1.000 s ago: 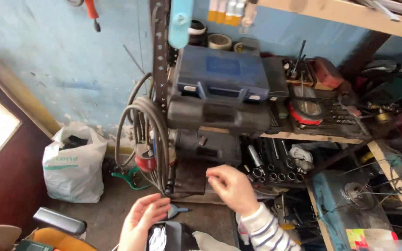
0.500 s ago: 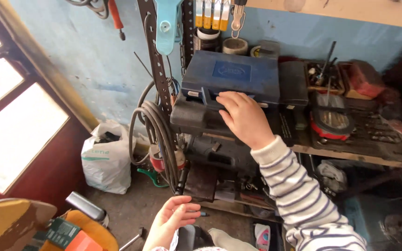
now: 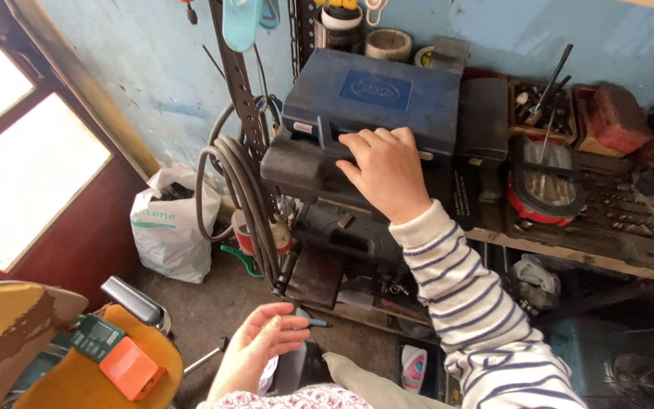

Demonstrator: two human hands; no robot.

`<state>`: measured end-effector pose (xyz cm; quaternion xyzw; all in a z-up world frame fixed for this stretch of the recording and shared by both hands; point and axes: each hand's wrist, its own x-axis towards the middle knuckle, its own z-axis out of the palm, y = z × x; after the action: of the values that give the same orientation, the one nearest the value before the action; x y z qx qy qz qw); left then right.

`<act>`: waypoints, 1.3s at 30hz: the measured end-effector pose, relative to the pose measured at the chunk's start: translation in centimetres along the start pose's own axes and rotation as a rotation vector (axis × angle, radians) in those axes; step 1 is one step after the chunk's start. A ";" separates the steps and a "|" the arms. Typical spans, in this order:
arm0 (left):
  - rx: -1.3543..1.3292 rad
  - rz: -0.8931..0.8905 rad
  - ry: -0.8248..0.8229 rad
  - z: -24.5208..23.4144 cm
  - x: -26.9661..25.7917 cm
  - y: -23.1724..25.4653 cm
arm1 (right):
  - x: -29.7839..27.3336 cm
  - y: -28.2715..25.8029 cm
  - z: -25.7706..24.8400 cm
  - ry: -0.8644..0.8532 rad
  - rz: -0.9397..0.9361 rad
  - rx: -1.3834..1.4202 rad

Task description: The person sorts items in a cluttered workshop, picking up boxes, jars, and containers from shelves and a workbench and placing them on a chair. They handle a plastic bag and small containers, grouping items together on the chair.

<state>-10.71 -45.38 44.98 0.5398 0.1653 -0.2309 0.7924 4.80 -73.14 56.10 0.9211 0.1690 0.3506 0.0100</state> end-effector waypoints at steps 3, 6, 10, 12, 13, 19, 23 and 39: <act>-0.010 -0.002 -0.015 0.3 0.1 0.8 | -0.2 0.0 0.2 -0.003 0.012 0.005; -0.049 0.064 -0.084 0.4 0.8 1.6 | -0.3 0.0 0.5 0.019 0.023 0.048; -0.008 0.056 -0.130 2.4 0.6 3.8 | -0.4 -0.2 0.3 0.038 0.018 0.056; 0.002 0.037 -0.128 3.4 0.7 4.7 | -0.4 -0.2 0.2 0.040 0.013 0.063; 0.012 0.066 -0.170 3.6 1.0 5.0 | -0.4 -0.2 0.2 0.044 0.014 0.057; -0.038 0.250 -0.420 4.6 3.9 5.4 | -1.3 0.0 -0.3 0.010 -0.037 0.093; -0.102 0.250 -0.453 6.0 4.6 6.3 | -2.4 -0.8 -1.7 0.062 -0.063 0.102; -0.497 0.240 -0.357 13.2 5.9 5.6 | -8.2 -7.6 -7.8 0.184 -0.075 0.220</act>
<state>-2.52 -57.03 51.14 0.2965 0.0100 -0.1793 0.9380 -8.28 -69.41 55.65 0.8736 0.2410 0.4124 -0.0933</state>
